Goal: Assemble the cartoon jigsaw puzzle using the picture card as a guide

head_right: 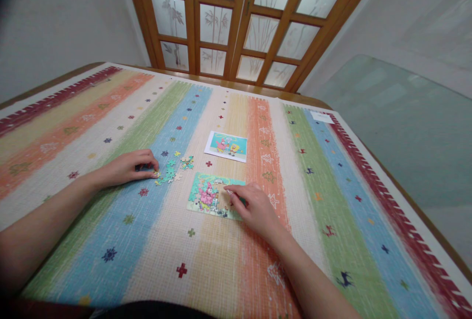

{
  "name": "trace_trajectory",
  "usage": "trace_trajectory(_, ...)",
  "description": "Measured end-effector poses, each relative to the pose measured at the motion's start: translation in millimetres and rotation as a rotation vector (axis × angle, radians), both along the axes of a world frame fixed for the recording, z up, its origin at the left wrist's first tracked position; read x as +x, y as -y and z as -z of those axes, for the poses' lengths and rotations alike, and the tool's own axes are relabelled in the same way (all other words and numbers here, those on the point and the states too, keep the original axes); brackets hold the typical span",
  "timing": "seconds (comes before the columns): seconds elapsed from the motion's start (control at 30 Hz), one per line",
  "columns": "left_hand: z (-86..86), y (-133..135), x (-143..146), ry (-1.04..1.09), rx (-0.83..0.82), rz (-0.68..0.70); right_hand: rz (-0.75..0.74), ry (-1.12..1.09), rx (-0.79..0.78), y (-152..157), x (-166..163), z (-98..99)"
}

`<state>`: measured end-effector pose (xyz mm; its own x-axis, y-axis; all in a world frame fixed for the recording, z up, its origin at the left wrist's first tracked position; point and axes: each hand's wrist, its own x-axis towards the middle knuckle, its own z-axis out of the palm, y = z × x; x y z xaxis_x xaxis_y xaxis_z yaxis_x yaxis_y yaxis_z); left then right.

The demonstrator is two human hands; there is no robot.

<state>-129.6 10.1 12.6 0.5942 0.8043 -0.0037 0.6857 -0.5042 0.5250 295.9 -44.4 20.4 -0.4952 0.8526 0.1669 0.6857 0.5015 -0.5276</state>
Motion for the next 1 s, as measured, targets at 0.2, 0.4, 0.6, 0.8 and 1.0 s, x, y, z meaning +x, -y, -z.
trace_trajectory(0.2,-2.1,0.3,1.9,0.041,0.006,0.007,-0.002,0.002,0.019,0.4,-0.1,0.9)
trace_trajectory(0.4,1.4,-1.5,3.5,0.077,0.039,0.001,0.001,-0.010,-0.012,0.3,-0.7,-1.7)
trace_trajectory(0.6,2.5,1.0,7.5,0.020,0.084,-0.031,0.003,-0.033,-0.005,-0.9,-1.1,-2.3)
trace_trajectory(0.8,-1.9,4.7,12.2,0.020,0.070,-0.100,0.002,-0.028,0.004,-1.0,0.1,-0.1)
trace_trajectory(1.0,-6.3,8.1,19.2,0.028,0.096,-0.085,0.002,-0.022,0.007,-0.8,0.0,0.0)
